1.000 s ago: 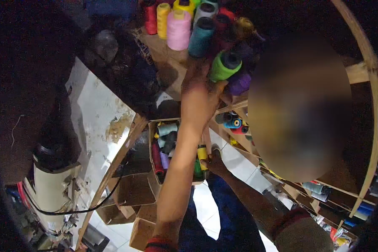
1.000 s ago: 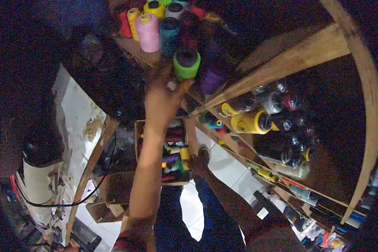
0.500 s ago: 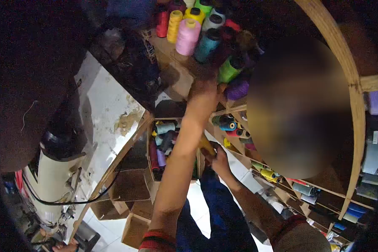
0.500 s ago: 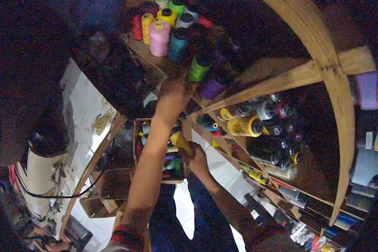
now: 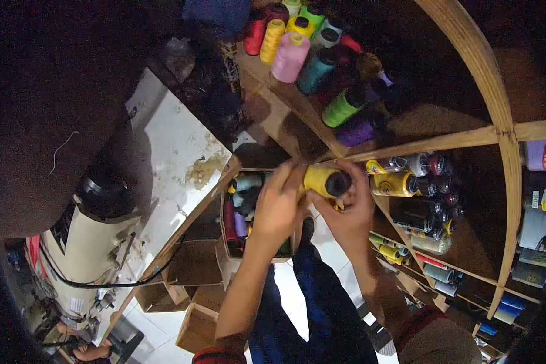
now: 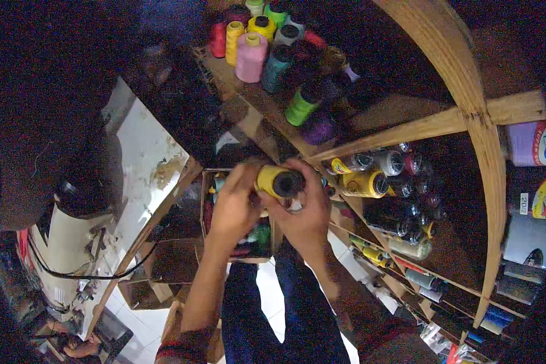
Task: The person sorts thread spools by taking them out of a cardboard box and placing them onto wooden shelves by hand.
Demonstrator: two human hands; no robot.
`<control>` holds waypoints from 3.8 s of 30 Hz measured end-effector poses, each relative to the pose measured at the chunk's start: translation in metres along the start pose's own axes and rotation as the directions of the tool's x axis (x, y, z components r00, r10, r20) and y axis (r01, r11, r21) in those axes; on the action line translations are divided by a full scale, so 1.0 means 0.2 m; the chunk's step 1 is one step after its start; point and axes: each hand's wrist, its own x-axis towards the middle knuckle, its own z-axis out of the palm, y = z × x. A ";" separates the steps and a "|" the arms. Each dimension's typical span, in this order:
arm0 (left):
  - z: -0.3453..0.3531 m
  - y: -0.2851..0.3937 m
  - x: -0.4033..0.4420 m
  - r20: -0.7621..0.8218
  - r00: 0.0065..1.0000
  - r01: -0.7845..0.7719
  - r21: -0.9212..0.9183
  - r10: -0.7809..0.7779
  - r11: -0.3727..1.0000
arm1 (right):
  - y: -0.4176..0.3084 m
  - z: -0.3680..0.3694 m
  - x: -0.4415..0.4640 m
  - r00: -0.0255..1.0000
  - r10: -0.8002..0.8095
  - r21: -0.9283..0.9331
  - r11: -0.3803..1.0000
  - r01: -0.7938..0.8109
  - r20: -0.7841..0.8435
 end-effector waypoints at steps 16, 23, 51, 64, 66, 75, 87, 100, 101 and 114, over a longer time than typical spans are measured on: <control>0.23 -0.18 0.60 -0.371 0.927 -0.003 -0.130 -0.046 0.991 | 0.31 -0.10 -0.34 0.816 0.425 -0.109 0.902 -0.417 0.392; 0.35 -0.39 0.17 -0.398 0.916 0.012 -0.085 -0.045 0.996 | 1.38 0.21 -0.86 0.587 0.503 -0.298 0.860 -0.414 0.635; 1.02 -1.40 -0.91 0.587 0.613 0.083 0.619 -0.529 0.781 | 1.73 0.56 -1.18 0.589 0.560 -0.176 0.795 -0.581 0.582; 0.84 -1.59 -0.82 -0.009 0.938 0.334 0.297 -0.347 0.895 | 1.64 0.82 -0.90 0.792 0.583 -0.112 0.812 -0.573 0.178; 0.85 -1.62 -0.75 0.140 0.940 0.182 0.566 -0.311 0.804 | 1.67 0.82 -0.84 0.847 0.504 -0.417 0.815 -0.402 0.168; 0.99 -1.67 -0.62 0.085 0.934 0.220 0.627 -0.347 0.747 | 1.79 0.92 -0.81 0.668 0.661 -0.815 0.563 -0.138 0.343; 0.52 -1.22 -0.63 0.613 0.429 0.901 -0.341 -0.664 0.268 | 1.07 0.28 -0.49 0.768 0.567 -0.075 0.816 -0.573 0.298; -0.43 0.39 -0.64 0.542 0.815 0.566 -0.820 -0.204 0.087 | -0.81 -0.24 -0.25 0.952 0.227 -0.348 0.926 -0.146 0.206; -0.46 0.45 -0.65 0.516 0.830 0.543 -0.835 -0.210 0.091 | -0.94 -0.26 -0.25 0.943 0.259 -0.380 0.910 -0.166 0.209; -0.83 0.69 -0.53 0.180 0.974 0.138 -0.952 -0.138 -0.272 | -1.48 -0.41 0.20 0.972 0.213 0.452 0.860 -0.236 0.102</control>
